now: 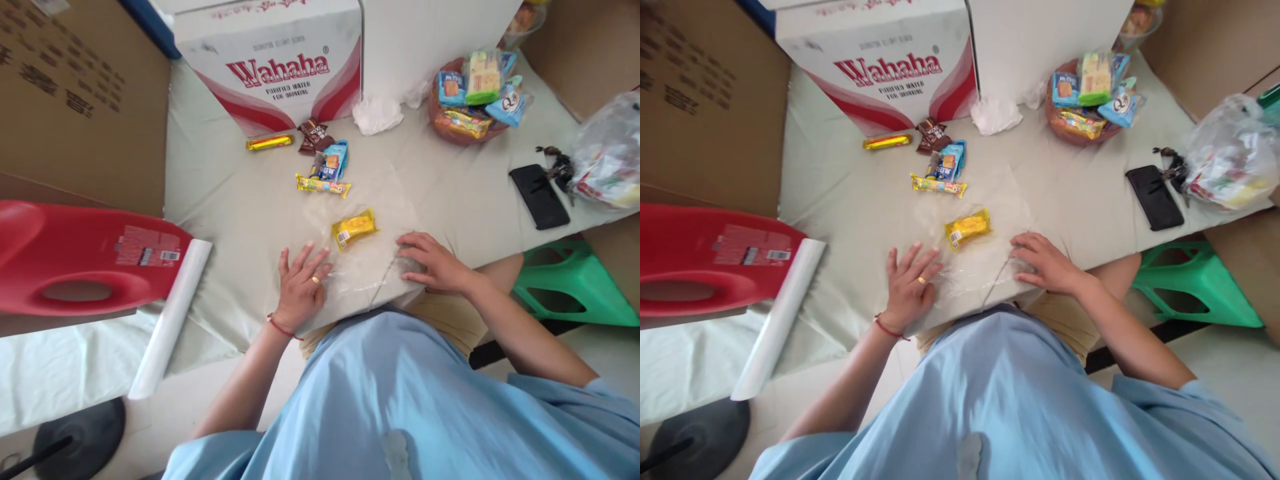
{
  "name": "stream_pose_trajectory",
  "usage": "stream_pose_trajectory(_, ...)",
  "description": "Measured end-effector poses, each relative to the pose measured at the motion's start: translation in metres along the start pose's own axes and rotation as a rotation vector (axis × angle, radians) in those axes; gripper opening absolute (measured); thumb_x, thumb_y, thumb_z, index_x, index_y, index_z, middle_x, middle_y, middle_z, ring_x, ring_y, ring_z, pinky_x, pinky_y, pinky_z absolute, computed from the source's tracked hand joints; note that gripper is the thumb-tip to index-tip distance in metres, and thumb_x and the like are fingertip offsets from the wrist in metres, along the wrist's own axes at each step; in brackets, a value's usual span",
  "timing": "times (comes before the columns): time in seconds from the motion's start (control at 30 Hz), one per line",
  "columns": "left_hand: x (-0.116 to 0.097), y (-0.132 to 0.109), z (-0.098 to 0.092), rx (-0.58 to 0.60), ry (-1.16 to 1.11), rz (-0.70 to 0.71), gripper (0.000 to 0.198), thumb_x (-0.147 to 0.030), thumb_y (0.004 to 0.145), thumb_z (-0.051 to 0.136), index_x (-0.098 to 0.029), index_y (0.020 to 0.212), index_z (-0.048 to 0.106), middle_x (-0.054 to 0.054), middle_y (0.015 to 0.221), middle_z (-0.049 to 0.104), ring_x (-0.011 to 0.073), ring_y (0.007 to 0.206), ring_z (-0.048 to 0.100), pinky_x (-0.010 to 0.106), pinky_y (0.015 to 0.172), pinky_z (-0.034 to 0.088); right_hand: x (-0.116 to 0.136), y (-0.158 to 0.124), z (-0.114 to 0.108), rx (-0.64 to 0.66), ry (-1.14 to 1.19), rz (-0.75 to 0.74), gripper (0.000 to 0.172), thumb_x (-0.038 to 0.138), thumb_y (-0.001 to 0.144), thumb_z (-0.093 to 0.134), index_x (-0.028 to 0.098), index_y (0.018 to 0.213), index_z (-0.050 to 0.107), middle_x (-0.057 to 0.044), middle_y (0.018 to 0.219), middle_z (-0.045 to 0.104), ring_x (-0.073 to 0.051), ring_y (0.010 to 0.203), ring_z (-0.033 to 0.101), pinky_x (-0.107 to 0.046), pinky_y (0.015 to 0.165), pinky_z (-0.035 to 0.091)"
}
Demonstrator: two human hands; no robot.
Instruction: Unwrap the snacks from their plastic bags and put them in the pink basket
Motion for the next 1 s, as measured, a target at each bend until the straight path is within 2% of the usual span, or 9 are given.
stream_pose_trajectory(0.1,0.005,-0.001,0.001,0.128,-0.055,0.004,0.057,-0.021,0.084,0.05,-0.029,0.138,0.065,0.006,0.146,0.069,0.0308,0.148,0.052,0.067,0.131,0.007,-0.004,-0.013,0.005,-0.067,-0.024,0.039,0.018,0.037,0.103,0.062,0.026,0.109,0.075,-0.013,0.135,0.068,-0.031,0.13,0.06,-0.058,0.113,0.049)
stream_pose_trajectory(0.27,0.033,0.006,-0.012,0.129,0.028,-0.185,0.065,-0.03,0.094,0.046,-0.025,0.158,0.047,0.015,0.165,0.049,0.0328,0.147,0.051,0.063,0.125,0.024,0.0,0.01,-0.013,-0.112,0.019,0.031,0.02,0.033,0.105,0.057,0.026,0.103,0.075,-0.012,0.129,0.071,-0.029,0.124,0.063,-0.051,0.104,0.055)
stream_pose_trajectory(0.4,0.037,0.017,-0.014,0.138,0.044,-0.14,0.069,-0.02,0.085,0.048,-0.027,0.153,0.055,0.011,0.165,0.05,0.0336,0.14,0.055,0.057,0.112,0.038,0.004,0.041,-0.037,-0.05,0.045,0.01,0.021,0.035,0.105,0.055,0.025,0.102,0.073,-0.012,0.133,0.07,-0.026,0.119,0.068,-0.044,0.1,0.058)
stream_pose_trajectory(0.47,0.036,0.023,-0.019,0.079,0.028,-0.136,0.064,-0.021,0.085,0.05,-0.027,0.148,0.06,0.012,0.162,0.054,0.0344,0.133,0.058,0.055,0.106,0.042,0.006,0.054,-0.045,-0.008,0.048,-0.005,0.021,0.034,0.105,0.054,0.025,0.101,0.072,-0.011,0.128,0.072,-0.024,0.115,0.071,-0.041,0.098,0.058)
stream_pose_trajectory(0.57,0.027,0.033,-0.031,-0.075,0.004,-0.106,0.055,-0.036,0.092,0.058,-0.025,0.146,0.059,0.015,0.158,0.056,0.0358,0.134,0.054,0.056,0.11,0.041,0.01,0.065,-0.051,0.01,0.039,-0.027,0.019,0.034,0.105,0.055,0.025,0.101,0.071,-0.009,0.12,0.075,-0.023,0.11,0.073,-0.039,0.097,0.058)
stream_pose_trajectory(0.67,0.009,0.047,-0.033,-0.139,0.019,0.027,0.052,-0.045,0.092,0.066,-0.03,0.142,0.061,0.011,0.16,0.053,0.036,0.15,0.042,0.06,0.124,0.026,0.011,0.066,-0.051,0.004,0.044,-0.025,0.017,0.034,0.105,0.056,0.025,0.102,0.071,-0.009,0.119,0.075,-0.023,0.109,0.073,-0.038,0.097,0.057)
stream_pose_trajectory(0.77,0.008,0.064,-0.026,-0.17,-0.011,0.061,0.023,-0.038,0.097,0.064,-0.029,0.117,0.071,0.007,0.141,0.065,0.032,0.149,0.044,0.058,0.127,0.022,0.009,0.061,-0.046,0.012,0.055,0.004,0.017,0.036,0.104,0.057,0.026,0.102,0.071,-0.009,0.119,0.075,-0.023,0.108,0.074,-0.037,0.096,0.057)
stream_pose_trajectory(0.87,0.038,0.082,-0.021,-0.268,-0.114,-0.151,0.019,-0.04,0.099,0.059,-0.023,0.094,0.068,0.009,0.114,0.069,0.0303,0.133,0.054,0.053,0.119,0.037,0.008,0.059,-0.046,0.01,0.075,0.04,0.02,0.04,0.104,0.058,0.026,0.102,0.073,-0.008,0.119,0.076,-0.022,0.107,0.074,-0.037,0.095,0.058)
stream_pose_trajectory(1.0,0.081,0.081,-0.025,-0.39,-0.123,-0.519,0.03,-0.037,0.091,0.066,-0.019,0.115,0.064,0.017,0.129,0.059,0.0353,0.133,0.049,0.058,0.12,0.035,0.004,0.068,-0.055,-0.036,0.09,0.109,0.025,0.046,0.103,0.059,0.027,0.098,0.074,-0.008,0.116,0.076,-0.023,0.1,0.073,-0.037,0.091,0.059)
Point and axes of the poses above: each hand's wrist, its own y-axis towards the middle knuckle, its own z-axis out of the palm, x = y × z, the point moved 7 cm from there along y, towards the middle knuckle
